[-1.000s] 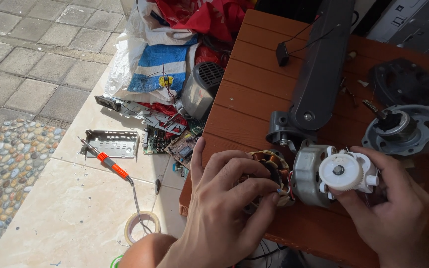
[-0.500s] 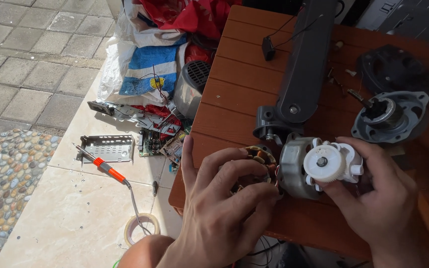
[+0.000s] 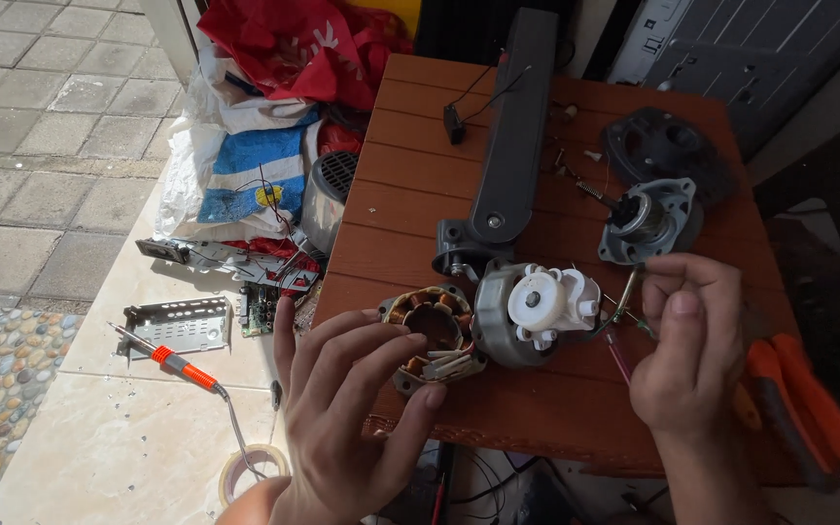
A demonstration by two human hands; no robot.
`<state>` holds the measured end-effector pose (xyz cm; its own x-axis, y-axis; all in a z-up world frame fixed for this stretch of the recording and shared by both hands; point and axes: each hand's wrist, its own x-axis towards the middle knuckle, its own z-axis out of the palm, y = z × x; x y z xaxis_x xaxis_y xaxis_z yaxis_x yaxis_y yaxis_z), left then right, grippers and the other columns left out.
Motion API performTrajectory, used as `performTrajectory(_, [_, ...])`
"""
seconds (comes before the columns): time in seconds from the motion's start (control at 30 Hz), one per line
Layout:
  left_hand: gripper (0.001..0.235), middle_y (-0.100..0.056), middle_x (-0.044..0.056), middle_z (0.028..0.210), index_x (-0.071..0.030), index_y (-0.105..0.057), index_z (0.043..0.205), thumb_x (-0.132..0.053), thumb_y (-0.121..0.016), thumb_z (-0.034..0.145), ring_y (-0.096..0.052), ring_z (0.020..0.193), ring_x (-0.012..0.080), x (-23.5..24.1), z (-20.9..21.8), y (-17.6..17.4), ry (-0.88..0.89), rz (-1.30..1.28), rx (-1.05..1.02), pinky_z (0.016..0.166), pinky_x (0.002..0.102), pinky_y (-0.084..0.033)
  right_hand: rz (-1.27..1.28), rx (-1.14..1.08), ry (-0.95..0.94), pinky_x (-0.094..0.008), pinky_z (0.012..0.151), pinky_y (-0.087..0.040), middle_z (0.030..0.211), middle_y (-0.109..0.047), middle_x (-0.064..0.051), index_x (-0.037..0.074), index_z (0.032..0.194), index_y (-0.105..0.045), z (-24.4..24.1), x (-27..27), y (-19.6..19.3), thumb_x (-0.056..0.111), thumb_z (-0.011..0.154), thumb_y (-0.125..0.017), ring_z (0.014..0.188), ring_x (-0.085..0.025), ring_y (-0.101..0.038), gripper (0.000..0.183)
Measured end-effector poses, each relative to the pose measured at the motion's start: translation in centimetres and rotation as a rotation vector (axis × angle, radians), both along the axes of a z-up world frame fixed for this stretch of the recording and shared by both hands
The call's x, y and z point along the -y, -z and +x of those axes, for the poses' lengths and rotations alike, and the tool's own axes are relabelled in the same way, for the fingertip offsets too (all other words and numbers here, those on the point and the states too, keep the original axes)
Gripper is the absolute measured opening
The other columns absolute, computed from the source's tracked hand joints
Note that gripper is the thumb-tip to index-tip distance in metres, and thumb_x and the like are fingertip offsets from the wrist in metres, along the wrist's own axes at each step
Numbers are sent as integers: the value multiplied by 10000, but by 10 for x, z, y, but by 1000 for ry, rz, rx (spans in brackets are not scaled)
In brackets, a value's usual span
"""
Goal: The person disassembles a small electric motor, separating the stator and rotor components. They then use a multimeter to test the electrical continuity of the motor's internal windings.
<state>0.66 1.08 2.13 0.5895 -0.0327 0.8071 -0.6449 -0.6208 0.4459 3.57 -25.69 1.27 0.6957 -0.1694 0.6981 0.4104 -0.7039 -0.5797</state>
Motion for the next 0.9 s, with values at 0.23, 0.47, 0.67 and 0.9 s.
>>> performTrajectory(0.23, [114,-714,78,936,-56,-694,993,-101,-645,900,-696,888,214,-2,-69,44,-98,-351,6,1098,511,-534,-340,-437,-23,-365,771,-526,1001,-690,-36,92,1080,-680,-55,8,-15,60,965,-438,894,-206,-671,270])
performTrajectory(0.47, [383,-598,-12,861,-267,-712,1202,-576,-672,980,-637,859,268,14,-118,324,210,414,-576,824,442,-522,-608,-508,-153,-451,875,-521,1115,-629,-81,86,1148,-617,-54,24,14,-138,876,-444,1113,-290,-592,393])
performTrajectory(0.67, [298,-618,12,1040,-271,-664,1097,-523,-550,984,-582,1005,278,25,-124,336,292,647,-861,893,435,-396,-713,-298,-155,-460,880,-548,1136,-639,-130,16,1267,-629,-51,18,26,-173,848,-470,1080,-320,-591,486])
performTrajectory(0.9, [406,-556,28,1327,-304,-507,1436,-461,-407,1076,-535,1186,335,29,-119,318,316,787,-1074,965,485,-400,-700,-187,-210,-427,988,-567,1185,-627,-134,-12,1265,-633,-63,18,12,-184,844,-535,1126,-310,-598,466])
